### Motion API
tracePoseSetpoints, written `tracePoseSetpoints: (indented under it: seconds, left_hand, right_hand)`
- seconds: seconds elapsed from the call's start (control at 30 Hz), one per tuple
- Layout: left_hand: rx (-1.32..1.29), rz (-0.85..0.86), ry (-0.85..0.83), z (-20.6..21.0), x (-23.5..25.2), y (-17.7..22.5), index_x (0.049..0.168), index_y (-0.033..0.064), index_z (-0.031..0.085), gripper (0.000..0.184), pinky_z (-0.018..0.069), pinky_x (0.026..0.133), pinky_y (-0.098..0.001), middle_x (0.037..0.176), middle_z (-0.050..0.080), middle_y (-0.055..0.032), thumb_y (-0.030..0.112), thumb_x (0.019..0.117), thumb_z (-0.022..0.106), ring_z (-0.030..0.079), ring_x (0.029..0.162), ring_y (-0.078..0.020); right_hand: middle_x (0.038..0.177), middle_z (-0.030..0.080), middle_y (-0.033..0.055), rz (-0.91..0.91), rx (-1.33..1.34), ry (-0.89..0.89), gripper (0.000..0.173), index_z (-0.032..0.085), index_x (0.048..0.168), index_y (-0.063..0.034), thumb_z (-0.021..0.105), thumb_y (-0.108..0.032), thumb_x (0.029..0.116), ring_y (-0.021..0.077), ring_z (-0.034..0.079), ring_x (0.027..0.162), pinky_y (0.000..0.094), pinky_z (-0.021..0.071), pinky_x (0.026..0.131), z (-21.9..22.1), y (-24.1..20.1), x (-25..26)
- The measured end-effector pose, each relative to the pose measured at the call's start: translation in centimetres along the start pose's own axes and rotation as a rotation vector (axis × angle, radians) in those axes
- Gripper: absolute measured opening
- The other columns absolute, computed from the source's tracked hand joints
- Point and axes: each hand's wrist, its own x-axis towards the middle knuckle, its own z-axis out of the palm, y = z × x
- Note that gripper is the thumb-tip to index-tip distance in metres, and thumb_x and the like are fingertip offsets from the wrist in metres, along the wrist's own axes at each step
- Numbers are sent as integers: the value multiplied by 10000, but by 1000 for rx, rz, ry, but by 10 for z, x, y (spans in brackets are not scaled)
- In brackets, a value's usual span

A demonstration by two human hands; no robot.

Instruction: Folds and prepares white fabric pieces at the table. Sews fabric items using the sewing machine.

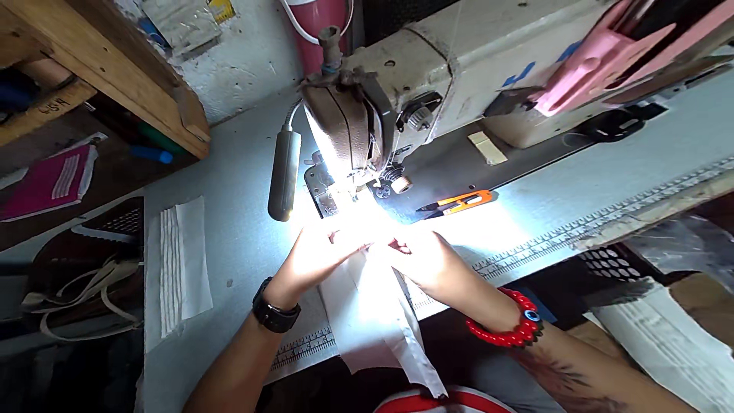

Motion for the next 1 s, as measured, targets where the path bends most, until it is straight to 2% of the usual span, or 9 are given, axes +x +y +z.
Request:
tracePoseSetpoints:
  seconds: [0.07, 0.13, 0.2, 0.3, 0.4, 0.53, 0.7, 0.9, 1.0]
  left_hand:
    - [8, -13, 25, -1, 5, -3, 784, 103, 663, 133, 438, 570, -168, 646, 567, 89, 112, 893, 738, 518, 592, 22]
    - [63, 0, 28, -5, 11, -3, 755, 94, 643, 160, 411, 541, -170, 627, 541, 77, 85, 897, 714, 492, 569, 16]
    - [168, 20, 31, -6, 17, -2, 746, 73, 661, 174, 389, 525, -191, 622, 541, 47, 103, 909, 713, 478, 555, -7]
    - [384, 31, 78, 2, 25, -2, 749, 100, 669, 216, 428, 549, -294, 628, 555, 18, 218, 920, 728, 519, 576, -82]
    - [601, 130, 210, 13, 29, -12, 874, 125, 712, 178, 521, 756, -434, 822, 651, -13, 301, 888, 737, 639, 826, -172]
    - [707, 425, 280, 23, 20, -20, 938, 190, 784, 117, 399, 865, -470, 930, 633, -27, 247, 925, 682, 590, 948, -207]
    - [979, 408, 130, 30, -11, -22, 1141, 307, 755, 282, 386, 931, -522, 1264, 682, -10, 424, 1027, 525, 605, 1159, -238]
    - [966, 378, 153, 22, 0, -33, 1059, 306, 777, 318, 326, 958, -536, 1331, 650, -23, 434, 1024, 488, 555, 1211, -253]
    - [970, 390, 165, 17, 7, -35, 1019, 299, 783, 314, 320, 949, -537, 1343, 638, -29, 427, 1017, 496, 549, 1204, -261]
  right_hand:
    - [773, 597, -62, 41, 6, -49, 151, 672, 1007, -58, 622, -188, 949, -59, 521, 672, 110, 439, 618, -6, -1, -7]
    - [811, 618, -61, 104, -5, -127, 404, 559, 1269, -15, 643, -209, 925, -53, 556, 678, 121, 483, 633, -14, -4, -16]
    - [790, 617, -73, 150, -39, -167, 483, 485, 1325, -27, 649, -222, 914, -50, 578, 656, 128, 502, 624, -19, -8, -22]
    - [709, 607, -87, 159, -102, -184, 327, 561, 1212, -56, 607, -197, 921, -43, 577, 594, 144, 505, 577, -20, -10, -24]
    - [673, 609, -68, 115, -302, -213, 180, 699, 992, -131, 549, -223, 954, 6, 579, 580, 215, 508, 550, -19, -5, -23]
    - [599, 558, 15, -163, -700, -65, 304, 709, 802, -124, 533, -296, 979, 169, 587, 541, 357, 459, 457, -10, 1, -33]
    - [605, 582, 26, -295, -924, 3, 422, 763, 825, -144, 468, -384, 1008, 214, 619, 549, 366, 429, 427, -13, 2, -39]
    - [622, 599, 70, -350, -979, 5, 417, 697, 716, -94, 482, -325, 989, 257, 650, 607, 375, 461, 465, -16, 3, -29]
    - [761, 691, 74, -369, -994, 3, 341, 772, 875, -96, 496, -273, 969, 243, 677, 675, 364, 507, 527, -15, 3, -23]
